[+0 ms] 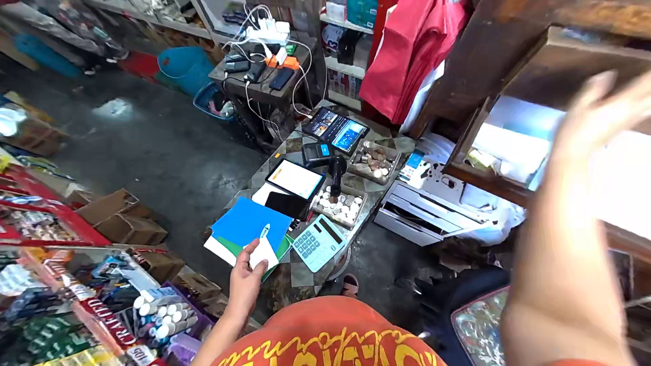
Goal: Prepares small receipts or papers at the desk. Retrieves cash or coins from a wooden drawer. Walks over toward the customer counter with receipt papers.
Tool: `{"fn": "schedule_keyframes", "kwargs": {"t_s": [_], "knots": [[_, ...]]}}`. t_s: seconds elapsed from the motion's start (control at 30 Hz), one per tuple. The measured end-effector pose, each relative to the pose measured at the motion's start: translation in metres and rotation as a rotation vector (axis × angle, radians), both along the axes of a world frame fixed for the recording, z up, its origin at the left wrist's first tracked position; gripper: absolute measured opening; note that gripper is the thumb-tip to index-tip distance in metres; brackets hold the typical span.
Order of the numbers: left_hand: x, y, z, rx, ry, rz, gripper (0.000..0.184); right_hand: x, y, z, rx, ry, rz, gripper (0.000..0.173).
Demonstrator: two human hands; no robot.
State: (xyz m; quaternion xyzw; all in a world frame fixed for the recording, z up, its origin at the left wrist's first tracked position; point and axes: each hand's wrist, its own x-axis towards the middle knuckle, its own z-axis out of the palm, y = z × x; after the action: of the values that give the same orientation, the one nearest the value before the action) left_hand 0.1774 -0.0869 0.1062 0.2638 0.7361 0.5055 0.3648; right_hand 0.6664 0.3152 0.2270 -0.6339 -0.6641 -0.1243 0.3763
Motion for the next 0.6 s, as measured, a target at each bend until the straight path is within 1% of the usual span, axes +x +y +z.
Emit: {"fn": "schedule_keyframes", "kwargs": {"t_s": [0.03, 0.07, 0.1, 0.13, 0.17, 0.2, 0.23, 0.27, 0.3, 0.37, 0.43, 0.5, 0.6], "knots": [[-0.001, -0.007, -0.004, -0.008, -0.007, 0.015, 0.054, -0.046, -0.02, -0.023, -0.103, 0.117, 0.171, 0.061], [-0.002, -0.016, -0.007, -0.029, -0.023, 0.04, 0.054, -0.097, -0.049, -0.053, -0.241, 0.197, 0.345, 0.051], [-0.003, -0.026, -0.01, -0.058, -0.04, 0.071, 0.053, -0.144, -0.08, -0.089, -0.401, 0.218, 0.507, 0.037], [-0.006, -0.036, -0.012, -0.084, -0.054, 0.102, 0.053, -0.183, -0.108, -0.12, -0.598, 0.178, 0.646, 0.027], [-0.009, -0.045, -0.014, -0.105, -0.068, 0.13, 0.052, -0.215, -0.126, -0.144, -0.779, 0.098, 0.745, 0.023], [-0.012, -0.053, -0.017, -0.122, -0.078, 0.154, 0.053, -0.239, -0.135, -0.165, -0.895, 0.003, 0.792, 0.022], [-0.013, -0.058, -0.02, -0.133, -0.088, 0.178, 0.053, -0.257, -0.137, -0.178, -0.965, -0.088, 0.785, 0.021], [-0.013, -0.063, -0.023, -0.138, -0.098, 0.203, 0.054, -0.272, -0.135, -0.184, -1.01, -0.17, 0.731, 0.02], [-0.012, -0.067, -0.023, -0.14, -0.113, 0.226, 0.054, -0.284, -0.134, -0.183, -1.063, -0.228, 0.661, 0.02], [-0.013, -0.073, -0.022, -0.144, -0.125, 0.265, 0.053, -0.305, -0.133, -0.178, -1.18, -0.316, 0.541, 0.027], [-0.018, -0.079, -0.023, -0.156, -0.125, 0.284, 0.054, -0.317, -0.137, -0.179, -1.264, -0.358, 0.466, 0.029], [-0.026, -0.082, -0.025, -0.149, -0.127, 0.297, 0.054, -0.318, -0.137, -0.186, -1.283, -0.347, 0.468, 0.027], [-0.034, -0.081, -0.025, -0.139, -0.13, 0.331, 0.054, -0.305, -0.126, -0.183, -1.289, -0.266, 0.57, 0.026]]}}
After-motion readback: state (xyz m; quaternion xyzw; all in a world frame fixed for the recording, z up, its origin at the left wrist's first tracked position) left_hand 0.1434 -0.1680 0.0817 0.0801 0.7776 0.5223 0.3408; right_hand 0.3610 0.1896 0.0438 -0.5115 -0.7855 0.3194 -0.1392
